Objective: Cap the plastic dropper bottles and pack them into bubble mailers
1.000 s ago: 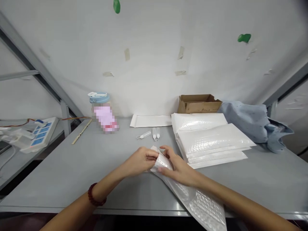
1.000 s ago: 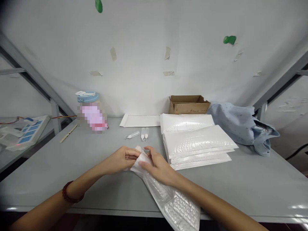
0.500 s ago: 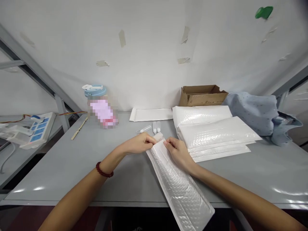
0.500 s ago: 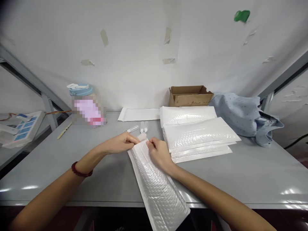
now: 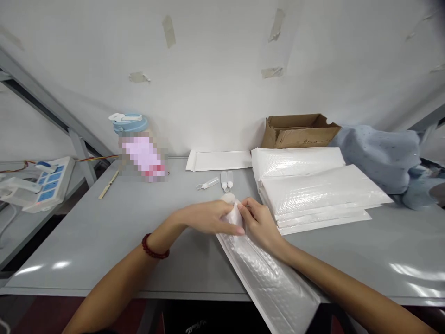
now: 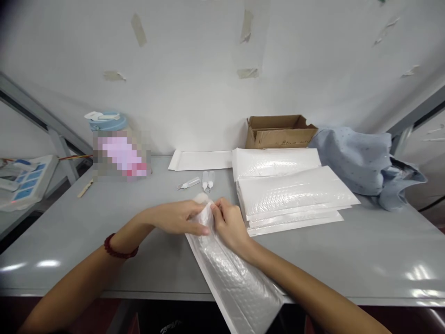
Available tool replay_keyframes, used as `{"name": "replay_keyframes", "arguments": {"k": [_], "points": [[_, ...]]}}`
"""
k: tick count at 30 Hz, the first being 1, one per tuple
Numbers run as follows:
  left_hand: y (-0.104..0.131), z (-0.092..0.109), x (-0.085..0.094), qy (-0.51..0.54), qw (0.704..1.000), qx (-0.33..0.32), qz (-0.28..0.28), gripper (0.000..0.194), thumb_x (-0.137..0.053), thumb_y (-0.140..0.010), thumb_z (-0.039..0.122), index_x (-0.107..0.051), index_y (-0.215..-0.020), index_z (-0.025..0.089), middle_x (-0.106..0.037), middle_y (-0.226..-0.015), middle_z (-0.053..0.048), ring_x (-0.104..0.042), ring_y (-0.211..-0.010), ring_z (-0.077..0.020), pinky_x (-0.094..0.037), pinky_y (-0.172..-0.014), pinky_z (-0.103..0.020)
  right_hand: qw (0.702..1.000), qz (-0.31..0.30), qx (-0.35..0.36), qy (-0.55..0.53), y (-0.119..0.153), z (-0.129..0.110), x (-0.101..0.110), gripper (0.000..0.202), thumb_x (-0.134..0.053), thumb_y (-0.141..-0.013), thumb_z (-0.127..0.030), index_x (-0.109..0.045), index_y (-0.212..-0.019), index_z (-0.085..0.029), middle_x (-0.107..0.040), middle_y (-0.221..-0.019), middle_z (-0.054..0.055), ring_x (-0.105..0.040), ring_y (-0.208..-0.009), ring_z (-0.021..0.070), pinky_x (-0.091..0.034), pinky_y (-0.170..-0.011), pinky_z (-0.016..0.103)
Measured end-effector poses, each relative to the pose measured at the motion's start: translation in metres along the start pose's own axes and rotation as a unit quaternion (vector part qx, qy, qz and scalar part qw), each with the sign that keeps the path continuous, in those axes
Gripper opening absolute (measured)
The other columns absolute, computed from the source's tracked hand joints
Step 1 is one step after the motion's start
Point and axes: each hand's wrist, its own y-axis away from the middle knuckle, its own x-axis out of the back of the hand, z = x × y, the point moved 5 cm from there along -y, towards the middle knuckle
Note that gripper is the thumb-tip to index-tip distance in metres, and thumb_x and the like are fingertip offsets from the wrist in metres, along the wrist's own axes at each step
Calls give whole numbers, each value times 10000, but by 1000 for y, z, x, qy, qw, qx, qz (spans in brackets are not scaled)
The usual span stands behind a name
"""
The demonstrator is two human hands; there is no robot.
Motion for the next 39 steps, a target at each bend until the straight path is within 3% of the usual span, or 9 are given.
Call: {"name": "replay_keyframes", "arguments": {"k": [3, 7, 9, 11, 14, 18, 23, 31, 39], "points": [[1, -3, -3, -10, 1000, -8, 14, 378, -621, -784, 473, -456, -612, 179, -371, -538, 64, -350, -477, -77, -278, -446, -223, 999, -12, -2, -38, 3, 3, -1, 265, -445, -906, -383, -503, -717, -206, -495, -573, -31, -444, -523, 137, -310, -520, 274], [19, -10, 37, 24, 930, -43, 364, 296, -639, -788, 388, -603, -994, 177, -657, -957, -52, -601, -897, -183, -471, -789, -300, 995, 26, -25, -89, 1, 11, 4, 297, -413, -923, -458, -486, -770, -214, -401, -560, -57, -367, -501, 120, -288, -477, 258], [27, -17, 46, 50, 904, -45, 422, 500, -677, -758, 379, -522, -1198, 198, -589, -1213, -96, -541, -1105, -221, -436, -917, -351, 992, 39, -37, -114, 2, 14, 4, 310, -401, -926, -479, -472, -772, -219, -394, -571, -56, -360, -502, 117, -290, -471, 255], [23, -26, 40, 115, 935, -17, 334, 615, -689, -745, 405, -457, -1288, 233, -572, -1258, -94, -546, -1115, -233, -448, -902, -364, 988, 42, -47, -139, 5, 16, 1, 315, -401, -926, -494, -472, -783, -223, -409, -579, -51, -370, -504, 117, -295, -468, 254], [16, -35, 20, 183, 965, 45, 184, 428, -694, -740, 419, -621, -1103, 205, -684, -997, -55, -631, -902, -224, -482, -771, -320, 981, 23, -64, -182, 9, 17, -4, 297, -424, -915, -507, -490, -836, -227, -447, -584, -43, -414, -510, 125, -320, -470, 257], [12, -38, 10, 164, 966, 66, 187, 264, -704, -729, 394, -694, -857, 163, -658, -764, -8, -595, -696, -166, -445, -619, -247, 967, -27, -88, -238, 7, 16, -6, 298, -564, -845, -481, -508, -1013, -240, -502, -605, -41, -487, -525, 144, -366, -478, 266], [16, -37, 14, 124, 963, 20, 240, 256, -669, -775, 360, -696, -989, 221, -584, -682, 30, -458, -588, -95, -348, -521, -191, 948, -36, -112, -294, 2, 20, -8, 319, -630, -798, -411, -491, -1054, -282, -481, -598, -66, -455, -494, 125, -342, -478, 251], [22, -42, 10, 137, 986, 44, 80, 326, -742, -710, 312, -709, -1029, 254, -619, -733, 31, -474, -590, -79, -385, -553, -189, 907, -75, -162, -382, 10, 25, -20, 137, -638, -715, -228, -520, -784, -237, -505, -589, -63, -452, -499, 103, -296, -493, 235], [35, -48, 20, 193, 980, 18, -53, 599, -819, -616, 296, -628, -1184, 316, -675, -1106, -24, -609, -1007, -236, -496, -833, -317, 872, -119, -198, -433, 13, 15, -22, 120, -674, -751, -276, -588, -766, -195, -574, -640, -21, -520, -578, 115, -344, -548, 243]]}}
